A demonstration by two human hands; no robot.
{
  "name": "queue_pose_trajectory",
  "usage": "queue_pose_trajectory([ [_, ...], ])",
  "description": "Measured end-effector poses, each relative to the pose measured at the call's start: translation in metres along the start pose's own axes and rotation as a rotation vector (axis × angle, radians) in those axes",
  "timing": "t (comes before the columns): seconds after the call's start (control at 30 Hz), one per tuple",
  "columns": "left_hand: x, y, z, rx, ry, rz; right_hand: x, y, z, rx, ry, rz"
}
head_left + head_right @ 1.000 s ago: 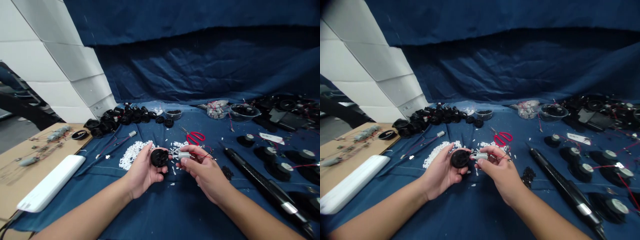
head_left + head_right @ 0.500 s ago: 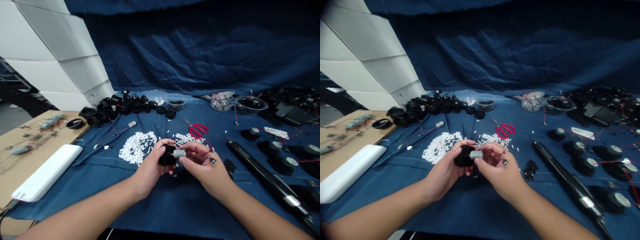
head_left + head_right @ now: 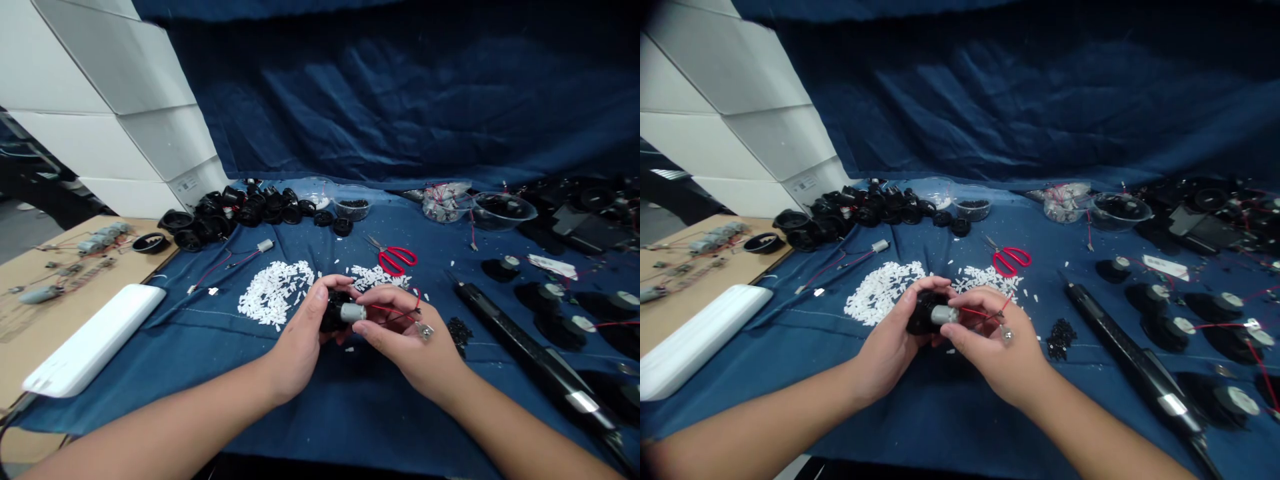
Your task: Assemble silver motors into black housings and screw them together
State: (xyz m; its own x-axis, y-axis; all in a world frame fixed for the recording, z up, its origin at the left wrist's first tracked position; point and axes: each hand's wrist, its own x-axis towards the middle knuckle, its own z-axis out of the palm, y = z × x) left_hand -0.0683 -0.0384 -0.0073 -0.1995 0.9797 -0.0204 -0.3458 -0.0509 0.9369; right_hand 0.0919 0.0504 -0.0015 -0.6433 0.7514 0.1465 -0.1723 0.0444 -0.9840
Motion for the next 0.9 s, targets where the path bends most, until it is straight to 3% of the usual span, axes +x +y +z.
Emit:
queue_pose_trajectory([
  [0.2, -0.003, -0.007, 0.001, 0.056, 0.063, 0.036, -0.001, 0.002, -0.001, -0.089, -0.003, -0.006],
  [0.37, -0.008, -0.011, 0.0, 0.112, 0.05, 0.104, -0.001, 0.006, -0.003, -0.162, -0.036, 0.005],
  [0.77, -0.017, -0.021, 0.008, 0.127, 0.176, 0.13, -0.012, 0.006, 0.007, -0.304, -0.017, -0.205],
  [0.9, -0.019, -0.018, 0.008, 0.172, 0.159, 0.153, -0.012, 0.005, 0.008, -0.332, -0.022, -0.235],
])
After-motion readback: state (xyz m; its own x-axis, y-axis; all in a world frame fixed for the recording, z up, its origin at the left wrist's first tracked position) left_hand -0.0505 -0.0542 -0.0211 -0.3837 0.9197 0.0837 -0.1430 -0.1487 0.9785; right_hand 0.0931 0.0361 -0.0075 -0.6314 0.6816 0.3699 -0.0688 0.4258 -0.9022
